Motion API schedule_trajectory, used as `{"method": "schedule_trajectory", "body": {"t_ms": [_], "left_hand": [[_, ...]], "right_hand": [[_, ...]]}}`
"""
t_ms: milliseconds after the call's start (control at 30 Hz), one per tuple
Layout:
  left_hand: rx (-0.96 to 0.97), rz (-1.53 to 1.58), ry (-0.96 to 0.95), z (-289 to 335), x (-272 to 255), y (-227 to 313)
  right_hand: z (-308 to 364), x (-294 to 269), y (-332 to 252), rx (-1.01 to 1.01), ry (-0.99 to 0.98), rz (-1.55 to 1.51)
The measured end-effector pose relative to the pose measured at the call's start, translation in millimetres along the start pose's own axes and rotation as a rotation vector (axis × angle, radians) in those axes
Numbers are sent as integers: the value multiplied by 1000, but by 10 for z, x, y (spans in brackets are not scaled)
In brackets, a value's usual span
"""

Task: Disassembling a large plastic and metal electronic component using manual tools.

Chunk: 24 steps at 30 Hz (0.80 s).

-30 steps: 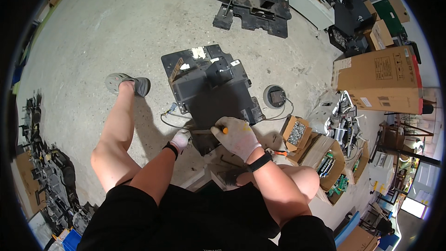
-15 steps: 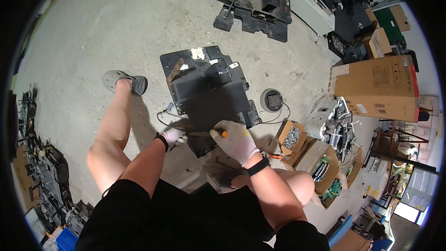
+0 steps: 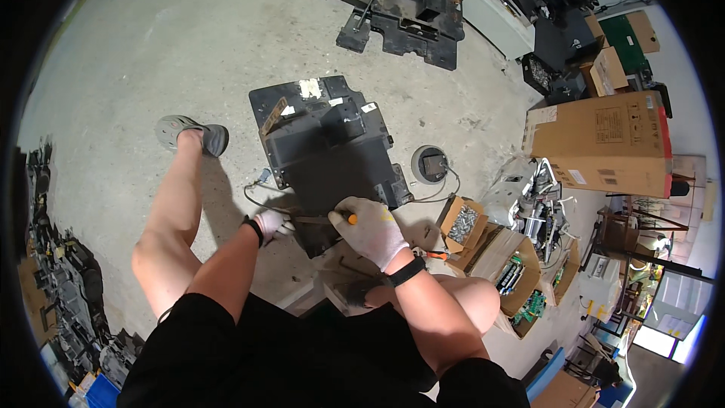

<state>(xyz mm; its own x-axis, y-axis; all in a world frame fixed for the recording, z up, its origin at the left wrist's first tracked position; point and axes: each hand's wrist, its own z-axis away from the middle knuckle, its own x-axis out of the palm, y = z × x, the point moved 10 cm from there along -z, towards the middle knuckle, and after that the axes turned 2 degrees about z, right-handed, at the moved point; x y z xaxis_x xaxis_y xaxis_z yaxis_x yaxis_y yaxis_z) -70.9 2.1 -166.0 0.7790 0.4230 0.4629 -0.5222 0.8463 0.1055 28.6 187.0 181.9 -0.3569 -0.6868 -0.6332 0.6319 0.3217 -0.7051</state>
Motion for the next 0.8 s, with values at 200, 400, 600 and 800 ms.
{"method": "schedule_trajectory", "body": {"t_ms": [200,400,600,800], "left_hand": [[73,-7,-296,283,155,382],[15,208,-247,178,-89,38],[67,-82,-45,58,-142,170],[-18,24,-24,278,-97,196]], "right_hand": [[6,-23,-35,-35,45,8],[47,165,205,168,-132,314],[57,392,681,346,-309,72],[66,503,580,530,-301,-379]]}}
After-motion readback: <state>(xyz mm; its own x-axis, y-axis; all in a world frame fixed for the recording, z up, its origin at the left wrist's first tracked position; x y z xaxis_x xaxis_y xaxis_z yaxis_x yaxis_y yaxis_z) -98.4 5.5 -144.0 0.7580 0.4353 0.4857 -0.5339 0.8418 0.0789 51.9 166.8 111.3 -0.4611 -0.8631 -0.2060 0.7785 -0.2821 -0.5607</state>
